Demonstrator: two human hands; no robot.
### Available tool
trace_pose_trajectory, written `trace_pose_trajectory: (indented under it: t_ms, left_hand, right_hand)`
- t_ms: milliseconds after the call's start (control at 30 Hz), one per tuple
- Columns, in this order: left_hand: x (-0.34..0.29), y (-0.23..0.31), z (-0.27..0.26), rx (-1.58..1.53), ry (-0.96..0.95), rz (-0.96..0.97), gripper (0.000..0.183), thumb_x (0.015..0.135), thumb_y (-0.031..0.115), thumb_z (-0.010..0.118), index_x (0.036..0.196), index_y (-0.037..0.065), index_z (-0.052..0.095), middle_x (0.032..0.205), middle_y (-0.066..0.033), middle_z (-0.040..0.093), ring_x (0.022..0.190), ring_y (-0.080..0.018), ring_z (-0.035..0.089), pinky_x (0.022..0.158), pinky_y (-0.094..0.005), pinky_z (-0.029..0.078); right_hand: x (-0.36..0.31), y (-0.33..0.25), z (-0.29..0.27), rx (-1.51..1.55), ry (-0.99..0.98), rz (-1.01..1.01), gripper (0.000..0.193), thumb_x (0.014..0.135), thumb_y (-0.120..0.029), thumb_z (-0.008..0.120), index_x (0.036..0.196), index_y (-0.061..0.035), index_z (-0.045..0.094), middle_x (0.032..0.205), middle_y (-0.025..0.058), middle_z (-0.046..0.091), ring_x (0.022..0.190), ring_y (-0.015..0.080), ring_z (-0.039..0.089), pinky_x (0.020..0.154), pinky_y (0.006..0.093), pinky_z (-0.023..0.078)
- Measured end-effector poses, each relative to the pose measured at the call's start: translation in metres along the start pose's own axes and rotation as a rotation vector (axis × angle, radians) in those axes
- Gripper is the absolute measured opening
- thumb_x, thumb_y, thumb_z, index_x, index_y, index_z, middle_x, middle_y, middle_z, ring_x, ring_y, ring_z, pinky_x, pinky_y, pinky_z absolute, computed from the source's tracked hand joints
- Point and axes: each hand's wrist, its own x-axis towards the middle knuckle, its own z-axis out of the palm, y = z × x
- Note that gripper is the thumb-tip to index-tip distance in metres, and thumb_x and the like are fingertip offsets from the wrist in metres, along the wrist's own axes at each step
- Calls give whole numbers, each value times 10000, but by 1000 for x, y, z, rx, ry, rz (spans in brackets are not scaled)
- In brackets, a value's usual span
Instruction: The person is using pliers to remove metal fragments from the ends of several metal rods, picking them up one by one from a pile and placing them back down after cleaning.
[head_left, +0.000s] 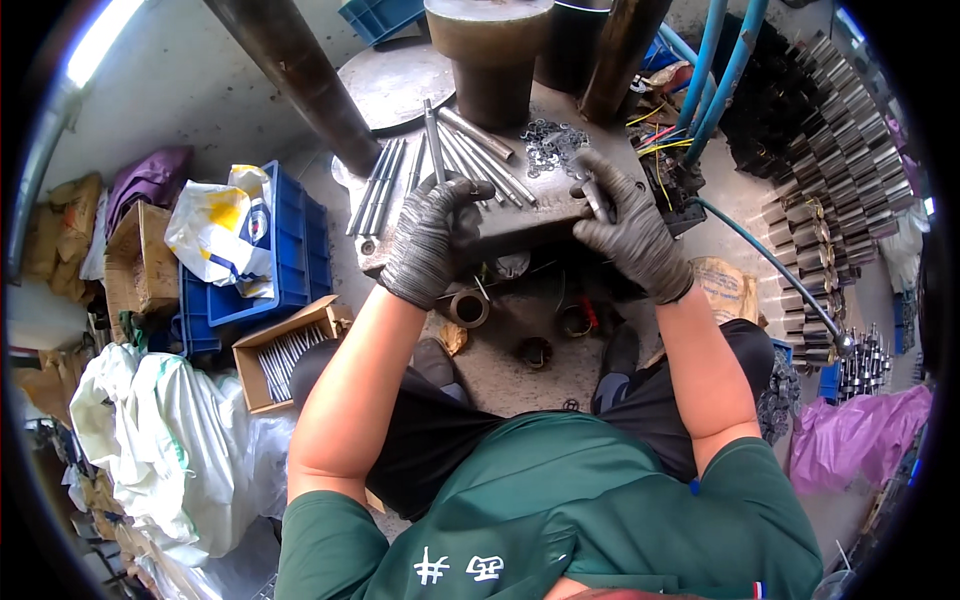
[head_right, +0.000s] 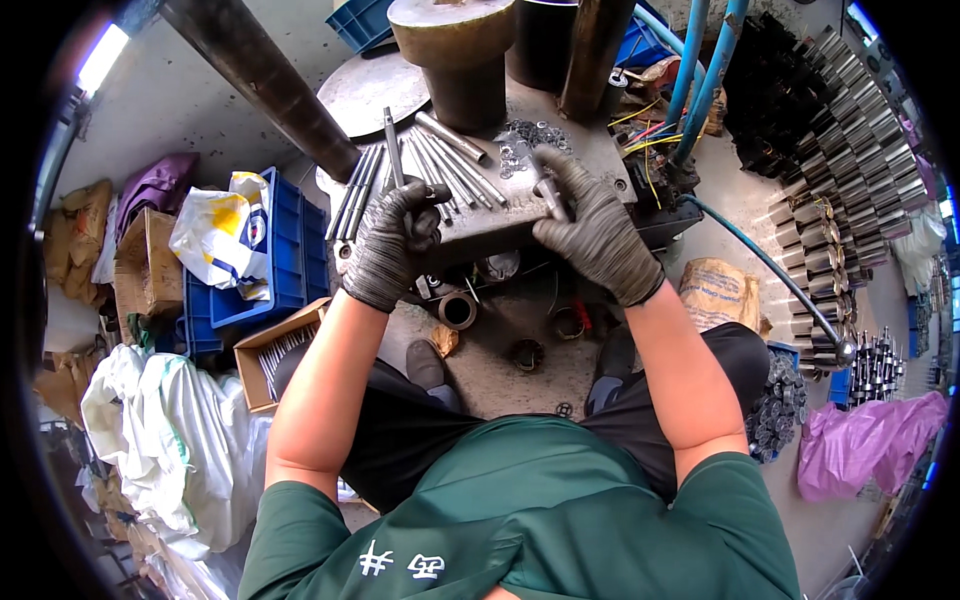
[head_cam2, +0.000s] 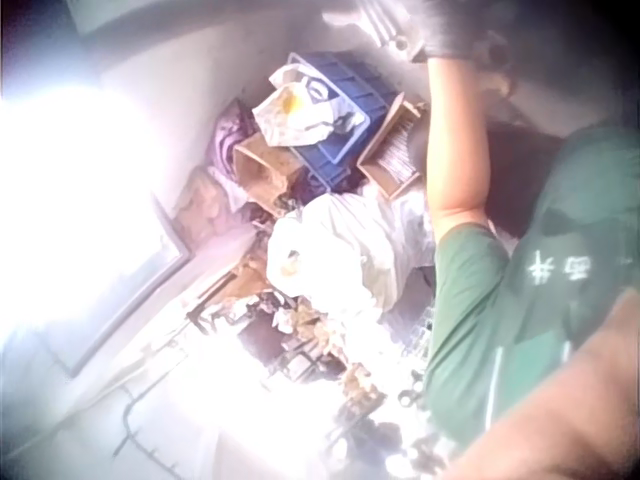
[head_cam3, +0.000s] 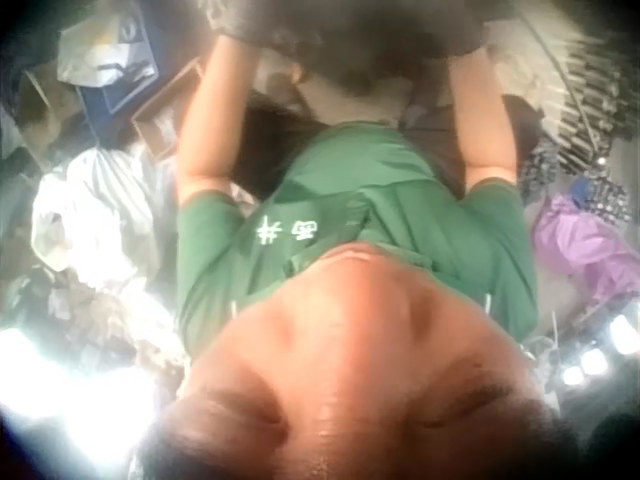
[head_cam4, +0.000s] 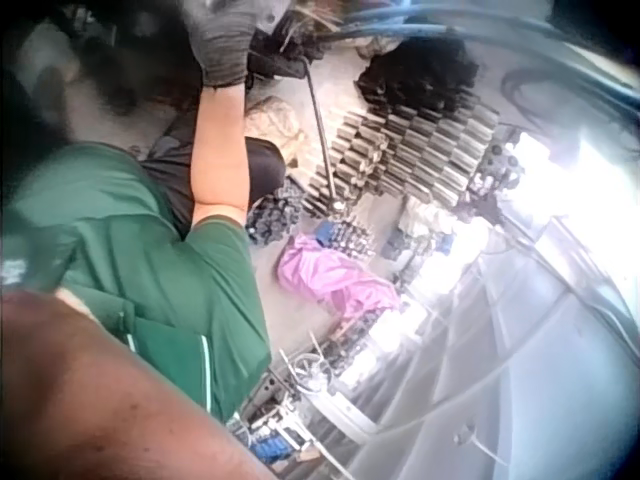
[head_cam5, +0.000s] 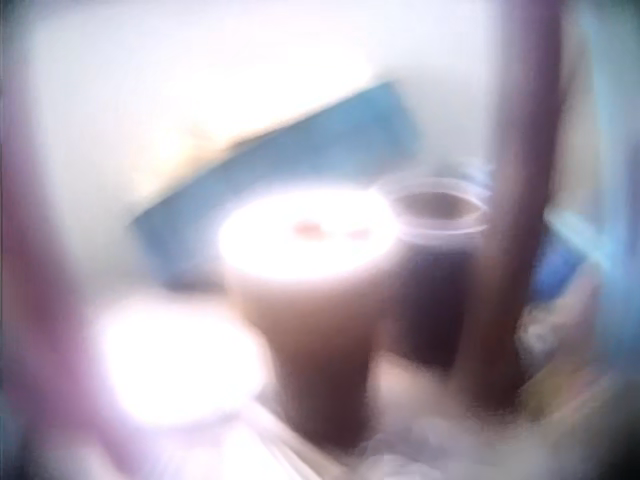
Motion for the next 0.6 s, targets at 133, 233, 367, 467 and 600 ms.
trace_pose_trajectory:
  t_ms: [133, 233, 367, 467, 600]
  left_hand:
    - [-9, -1, 5, 59, -48, 13, 239, 987, 224, 605, 970, -3, 675, 592, 18, 454, 499, -78, 398, 440, -209, 297]
    - [-12, -2, 13, 84, -27, 44, 172, 978, 183, 616, 977, 13, 642, 601, 16, 468, 499, -74, 411, 437, -206, 307]
    - [-11, -6, 12, 62, -33, 22, 116, 966, 153, 632, 972, 40, 606, 606, 11, 480, 486, -74, 412, 433, -209, 314]
    - [-11, -5, 15, 70, -9, -5, 97, 966, 143, 638, 936, 82, 569, 608, 14, 487, 453, -83, 394, 428, -219, 319]
    - [-14, -5, 16, 74, -15, 23, 98, 970, 144, 636, 951, 87, 558, 606, 16, 486, 453, -87, 397, 428, -221, 320]
  right_hand:
    - [-2, -14, 18, -572, 53, -324, 620, 736, 9, 686, 1343, -119, 670, 1057, 158, 663, 995, 343, 646, 887, 425, 541]
    - [-2, -13, 21, -635, 56, -397, 605, 703, 2, 685, 1292, -136, 705, 1023, 167, 663, 961, 403, 622, 840, 472, 537]
    - [-3, -14, 20, -684, 43, -422, 604, 695, -10, 689, 1285, -135, 706, 1011, 148, 667, 940, 384, 621, 818, 471, 535]
    - [-3, -13, 21, -703, 45, -440, 599, 695, -10, 690, 1279, -140, 709, 1005, 140, 669, 934, 381, 620, 814, 472, 535]
    - [-3, -14, 21, -708, 38, -457, 598, 697, -13, 693, 1279, -148, 710, 1006, 132, 673, 930, 375, 618, 809, 471, 536]
